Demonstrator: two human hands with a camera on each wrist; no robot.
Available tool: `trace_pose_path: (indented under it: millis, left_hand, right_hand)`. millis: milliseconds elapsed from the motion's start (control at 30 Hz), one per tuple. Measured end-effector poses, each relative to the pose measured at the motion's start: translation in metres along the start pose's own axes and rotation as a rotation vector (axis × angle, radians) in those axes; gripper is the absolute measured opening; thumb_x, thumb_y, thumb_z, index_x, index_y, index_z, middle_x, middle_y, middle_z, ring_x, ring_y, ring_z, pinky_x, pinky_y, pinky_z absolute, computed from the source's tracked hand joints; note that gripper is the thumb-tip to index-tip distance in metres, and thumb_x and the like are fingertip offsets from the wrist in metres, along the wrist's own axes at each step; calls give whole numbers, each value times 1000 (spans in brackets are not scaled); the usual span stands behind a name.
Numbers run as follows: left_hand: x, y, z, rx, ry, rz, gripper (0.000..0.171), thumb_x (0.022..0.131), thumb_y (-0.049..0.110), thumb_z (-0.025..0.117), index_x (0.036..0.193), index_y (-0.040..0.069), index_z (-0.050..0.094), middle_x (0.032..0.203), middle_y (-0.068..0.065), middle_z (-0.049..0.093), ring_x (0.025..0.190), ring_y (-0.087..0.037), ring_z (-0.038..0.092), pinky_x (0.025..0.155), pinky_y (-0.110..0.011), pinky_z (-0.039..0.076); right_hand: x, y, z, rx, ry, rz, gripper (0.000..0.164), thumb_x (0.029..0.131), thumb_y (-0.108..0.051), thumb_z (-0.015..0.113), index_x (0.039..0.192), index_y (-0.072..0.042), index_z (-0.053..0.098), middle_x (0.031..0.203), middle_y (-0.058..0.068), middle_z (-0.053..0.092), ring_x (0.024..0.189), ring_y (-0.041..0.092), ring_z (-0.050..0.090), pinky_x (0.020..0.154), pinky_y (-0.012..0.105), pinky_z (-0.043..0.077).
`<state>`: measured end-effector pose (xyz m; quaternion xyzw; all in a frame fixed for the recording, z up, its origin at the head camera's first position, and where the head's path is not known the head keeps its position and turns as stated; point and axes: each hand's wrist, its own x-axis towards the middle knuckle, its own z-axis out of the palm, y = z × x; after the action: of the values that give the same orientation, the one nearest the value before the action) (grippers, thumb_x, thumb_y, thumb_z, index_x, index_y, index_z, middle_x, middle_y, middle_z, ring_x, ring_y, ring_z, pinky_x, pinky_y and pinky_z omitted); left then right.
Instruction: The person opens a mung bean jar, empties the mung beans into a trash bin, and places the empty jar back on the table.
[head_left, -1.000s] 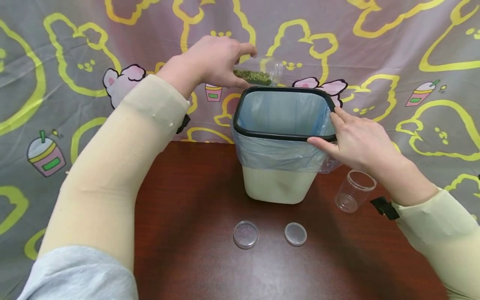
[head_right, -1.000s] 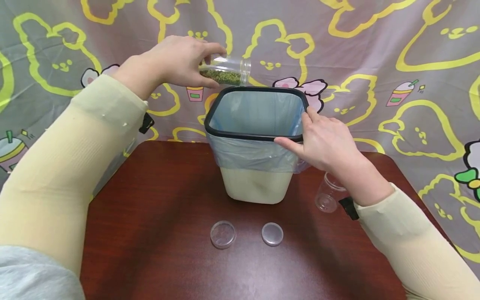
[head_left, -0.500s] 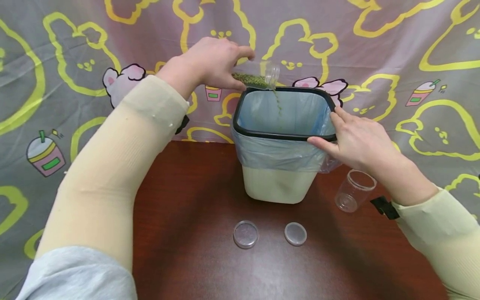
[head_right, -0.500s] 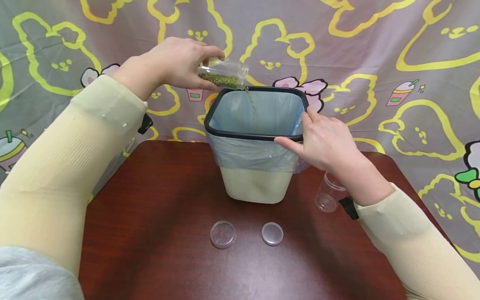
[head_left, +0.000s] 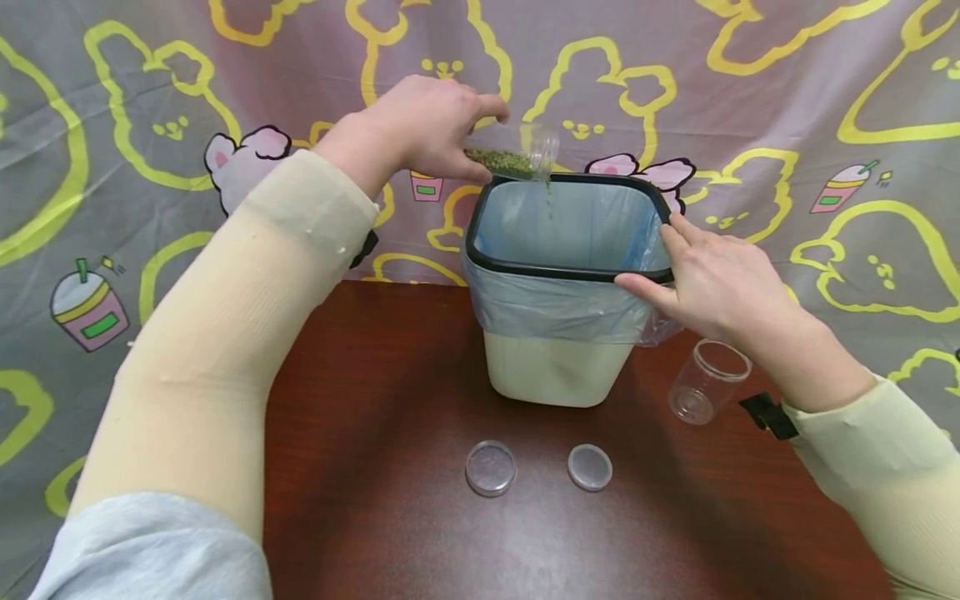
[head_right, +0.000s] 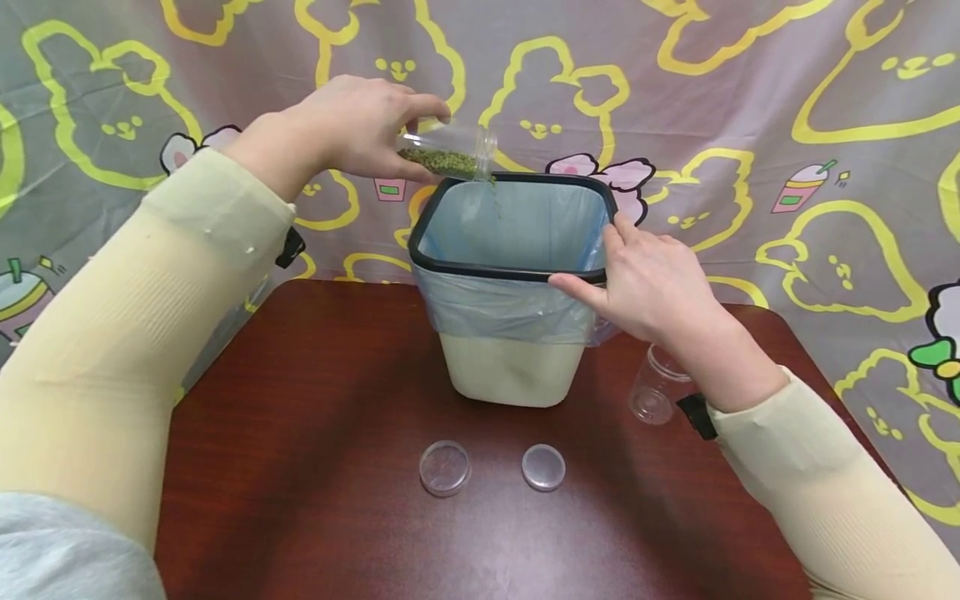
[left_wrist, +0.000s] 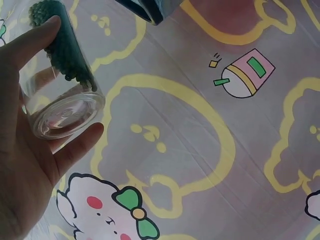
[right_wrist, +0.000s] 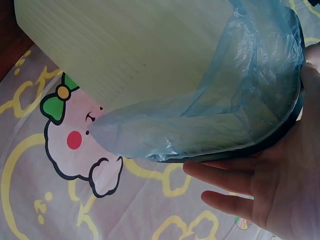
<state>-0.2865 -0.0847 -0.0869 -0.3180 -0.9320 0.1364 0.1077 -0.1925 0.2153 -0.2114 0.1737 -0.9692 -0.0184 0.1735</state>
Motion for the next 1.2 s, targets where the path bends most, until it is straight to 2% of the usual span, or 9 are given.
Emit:
trace_pose_path:
  millis: [300, 567, 700, 900, 1033, 1200]
  left_hand:
    - [-1, 0, 1, -14, 21, 2, 72, 89, 46, 64, 148, 17, 37, 102, -10, 56, 95, -29, 54, 86, -52, 44]
    - [0, 1, 0, -16, 6, -5, 73, 89, 46, 64, 150, 17, 35, 105, -11, 57, 97, -29, 54, 86, -51, 44]
    - [1, 1, -1, 1, -4, -2, 74, 89, 46, 65, 150, 17, 35, 115, -12, 60, 100, -30, 56, 90, -52, 43]
    - [1, 2, 0, 0, -17, -3, 75, 89, 47, 64, 151, 18, 33, 105, -10, 59, 97, -29, 56, 88, -51, 44]
    - [0, 2, 0, 4, -19, -7, 75, 89, 47, 64, 151, 18, 33, 108, -10, 57, 98, -29, 55, 86, -51, 44]
    - [-1, 2, -1, 3, -19, -4, 74, 89, 47, 64, 150, 18, 34, 102, -9, 57, 95, -28, 56, 83, -50, 45]
  right_hand:
    - [0, 0, 0, 6, 4, -2, 80, 92, -65, 48, 121, 10, 48, 138, 27, 43, 111, 47, 51, 75, 62, 43]
    - [1, 0, -2, 3, -17, 4, 84, 92, -65, 46, 128, 11, 46, 142, 29, 39, 121, 47, 45, 81, 63, 42]
    - [0, 0, -2, 4, -25, 10, 85, 92, -65, 46, 129, 11, 45, 143, 29, 38, 122, 48, 44, 82, 64, 41]
    - [0, 0, -1, 6, -36, 17, 86, 92, -66, 45, 131, 11, 45, 144, 29, 37, 122, 48, 44, 82, 64, 41]
    - [0, 0, -1, 5, -38, 11, 87, 92, -66, 45, 131, 12, 44, 144, 29, 36, 122, 48, 44, 82, 63, 42]
    - [0, -1, -1, 4, -40, 7, 86, 92, -66, 45, 131, 11, 44, 144, 29, 37, 122, 47, 44, 82, 63, 42]
